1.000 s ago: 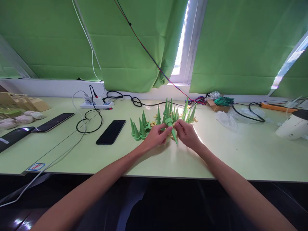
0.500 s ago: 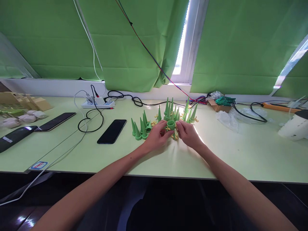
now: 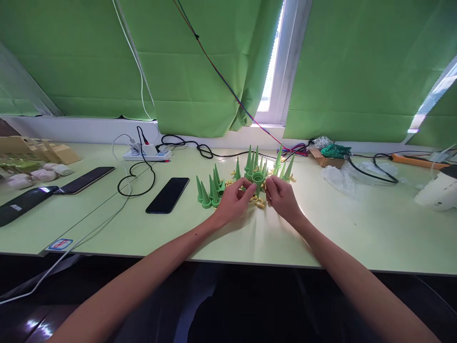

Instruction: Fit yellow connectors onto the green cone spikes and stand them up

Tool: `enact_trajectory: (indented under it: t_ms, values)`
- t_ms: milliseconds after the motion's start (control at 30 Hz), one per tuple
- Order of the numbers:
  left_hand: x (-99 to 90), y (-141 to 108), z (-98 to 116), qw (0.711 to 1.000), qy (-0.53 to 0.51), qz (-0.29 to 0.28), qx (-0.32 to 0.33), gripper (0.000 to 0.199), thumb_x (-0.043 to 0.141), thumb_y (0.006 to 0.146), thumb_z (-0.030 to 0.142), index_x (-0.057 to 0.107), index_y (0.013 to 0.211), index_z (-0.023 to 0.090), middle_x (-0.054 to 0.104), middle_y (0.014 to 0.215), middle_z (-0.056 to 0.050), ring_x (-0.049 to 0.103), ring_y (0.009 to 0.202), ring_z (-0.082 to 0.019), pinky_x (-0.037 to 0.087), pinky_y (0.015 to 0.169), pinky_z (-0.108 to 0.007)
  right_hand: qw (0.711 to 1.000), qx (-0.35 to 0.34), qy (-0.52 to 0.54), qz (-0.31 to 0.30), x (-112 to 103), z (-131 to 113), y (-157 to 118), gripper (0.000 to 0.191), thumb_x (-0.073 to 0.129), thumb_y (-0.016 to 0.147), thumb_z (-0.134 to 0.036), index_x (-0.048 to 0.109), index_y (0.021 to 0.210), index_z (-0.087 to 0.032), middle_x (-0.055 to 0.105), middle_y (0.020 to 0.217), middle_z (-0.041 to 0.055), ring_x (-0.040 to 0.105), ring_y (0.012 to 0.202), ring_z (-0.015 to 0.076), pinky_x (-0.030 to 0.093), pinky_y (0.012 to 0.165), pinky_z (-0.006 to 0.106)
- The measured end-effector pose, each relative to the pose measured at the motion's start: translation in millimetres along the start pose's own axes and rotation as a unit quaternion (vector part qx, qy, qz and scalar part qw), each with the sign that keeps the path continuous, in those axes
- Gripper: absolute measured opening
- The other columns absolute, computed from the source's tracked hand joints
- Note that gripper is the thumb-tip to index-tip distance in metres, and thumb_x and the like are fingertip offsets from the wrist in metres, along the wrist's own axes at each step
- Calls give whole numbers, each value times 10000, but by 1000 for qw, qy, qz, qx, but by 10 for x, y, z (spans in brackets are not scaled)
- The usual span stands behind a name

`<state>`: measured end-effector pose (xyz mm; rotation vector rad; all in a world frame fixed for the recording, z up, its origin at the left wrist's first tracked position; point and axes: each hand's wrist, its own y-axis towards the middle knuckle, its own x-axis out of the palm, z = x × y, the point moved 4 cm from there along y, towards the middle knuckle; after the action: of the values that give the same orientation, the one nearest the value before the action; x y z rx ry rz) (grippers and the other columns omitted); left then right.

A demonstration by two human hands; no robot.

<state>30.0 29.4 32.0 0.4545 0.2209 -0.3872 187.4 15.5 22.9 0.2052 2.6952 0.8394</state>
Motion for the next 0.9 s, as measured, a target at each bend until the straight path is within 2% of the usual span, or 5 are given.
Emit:
enact_trajectory:
  t_ms: [167,267,567,900]
  values:
    - [19,20,-36,994,-77,-51,-58,646,307,955,652,611,698,143,565,605,-25,459,416,-90,353,431,-250,999,-8,-8,-31,14,-50,-16,389,441,995,-494,457,721,-219,460,611,-23,412,511,116,353,487,261]
    - [28,30,-54,987,-102,-76,-94,716,279,948,676,644,660,131,605,600,-62,467,403,-94,369,429,-252,998,-21,-28,-56,28,-59,-28,381,450,992,-488,478,727,-215,480,618,-18,426,524,119,362,506,262]
    - [25,14,-39,983,-131,-94,-88,599,422,931,632,658,723,122,655,683,-72,478,413,-85,366,419,-246,997,-20,-40,-61,18,-39,-25,383,438,1000,-468,426,708,-221,457,595,-28,393,503,114,338,489,258]
    - [26,0,6,989,-89,-97,-65,609,443,923,638,581,601,139,519,457,-10,457,390,-96,357,453,-257,997,-14,-40,-62,13,1,-27,367,436,999,-467,433,723,-226,431,567,-37,394,489,118,329,468,260]
